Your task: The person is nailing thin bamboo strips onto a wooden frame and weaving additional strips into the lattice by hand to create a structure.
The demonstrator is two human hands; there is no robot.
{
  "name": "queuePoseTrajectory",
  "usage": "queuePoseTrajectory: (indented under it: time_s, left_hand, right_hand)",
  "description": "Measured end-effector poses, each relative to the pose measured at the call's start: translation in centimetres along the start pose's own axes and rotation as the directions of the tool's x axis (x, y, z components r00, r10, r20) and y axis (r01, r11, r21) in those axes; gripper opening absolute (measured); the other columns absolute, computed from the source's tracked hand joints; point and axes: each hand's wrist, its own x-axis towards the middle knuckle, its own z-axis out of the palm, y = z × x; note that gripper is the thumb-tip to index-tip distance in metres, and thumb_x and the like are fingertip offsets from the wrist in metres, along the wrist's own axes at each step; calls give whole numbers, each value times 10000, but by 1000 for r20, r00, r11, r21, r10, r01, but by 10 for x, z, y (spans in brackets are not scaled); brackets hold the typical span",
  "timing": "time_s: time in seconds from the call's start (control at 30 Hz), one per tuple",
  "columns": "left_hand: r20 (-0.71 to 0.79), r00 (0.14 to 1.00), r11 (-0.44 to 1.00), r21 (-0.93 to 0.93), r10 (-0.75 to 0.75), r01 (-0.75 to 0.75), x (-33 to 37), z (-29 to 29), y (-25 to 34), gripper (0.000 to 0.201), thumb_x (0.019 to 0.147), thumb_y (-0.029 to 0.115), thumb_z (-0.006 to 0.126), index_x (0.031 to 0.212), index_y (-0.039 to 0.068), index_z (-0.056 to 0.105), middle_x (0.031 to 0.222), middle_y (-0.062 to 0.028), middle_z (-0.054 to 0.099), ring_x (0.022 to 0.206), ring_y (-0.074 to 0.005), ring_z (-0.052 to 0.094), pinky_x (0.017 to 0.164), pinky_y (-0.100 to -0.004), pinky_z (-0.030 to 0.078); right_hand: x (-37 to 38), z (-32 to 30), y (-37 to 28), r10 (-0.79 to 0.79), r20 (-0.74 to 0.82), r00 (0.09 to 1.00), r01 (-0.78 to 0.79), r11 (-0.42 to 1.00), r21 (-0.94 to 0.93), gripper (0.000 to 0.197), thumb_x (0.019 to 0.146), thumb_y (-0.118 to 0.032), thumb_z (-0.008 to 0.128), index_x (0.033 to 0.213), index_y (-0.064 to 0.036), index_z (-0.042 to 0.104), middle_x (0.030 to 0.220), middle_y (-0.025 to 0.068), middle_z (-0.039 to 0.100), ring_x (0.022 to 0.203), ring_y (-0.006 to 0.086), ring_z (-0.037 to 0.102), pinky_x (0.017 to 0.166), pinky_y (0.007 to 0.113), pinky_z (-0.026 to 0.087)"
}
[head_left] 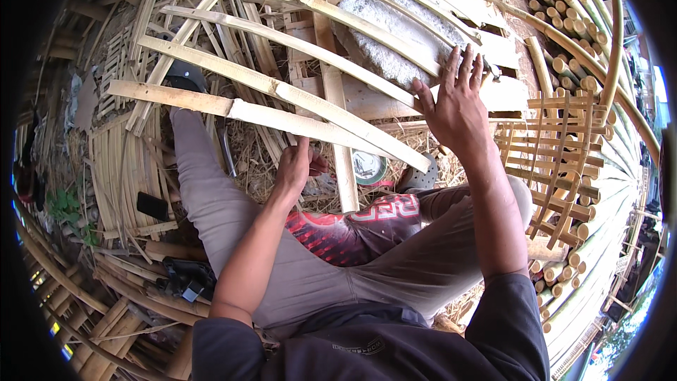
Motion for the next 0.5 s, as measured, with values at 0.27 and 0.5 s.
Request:
queuePoseTrajectory:
  time_s: [0.27, 0.5]
  left_hand:
    - [-103, 851, 848, -84, 515, -524, -3, -4, -9, 572, 990, 436, 401, 613, 14, 486, 607, -113, 599, 550, -152, 557, 559, -286, 460]
    - [-101, 782, 785, -25, 614, -619, -4, 2, -5, 232, 791, 121, 476, 595, -1, 494, 547, -71, 536, 521, -119, 514, 503, -285, 395]
  right_hand:
    - [1, -2, -1, 14, 21, 1000, -15, 999, 34, 794, 1012, -534, 302, 1428, 142, 310, 1491, 360, 287, 1442, 511, 127, 1201, 552, 41]
    - [0, 4, 5, 10, 45, 999, -8, 999, -47, 805, 1012, -539, 291, 1430, 149, 301, 1495, 356, 284, 1445, 510, 116, 1202, 550, 37]
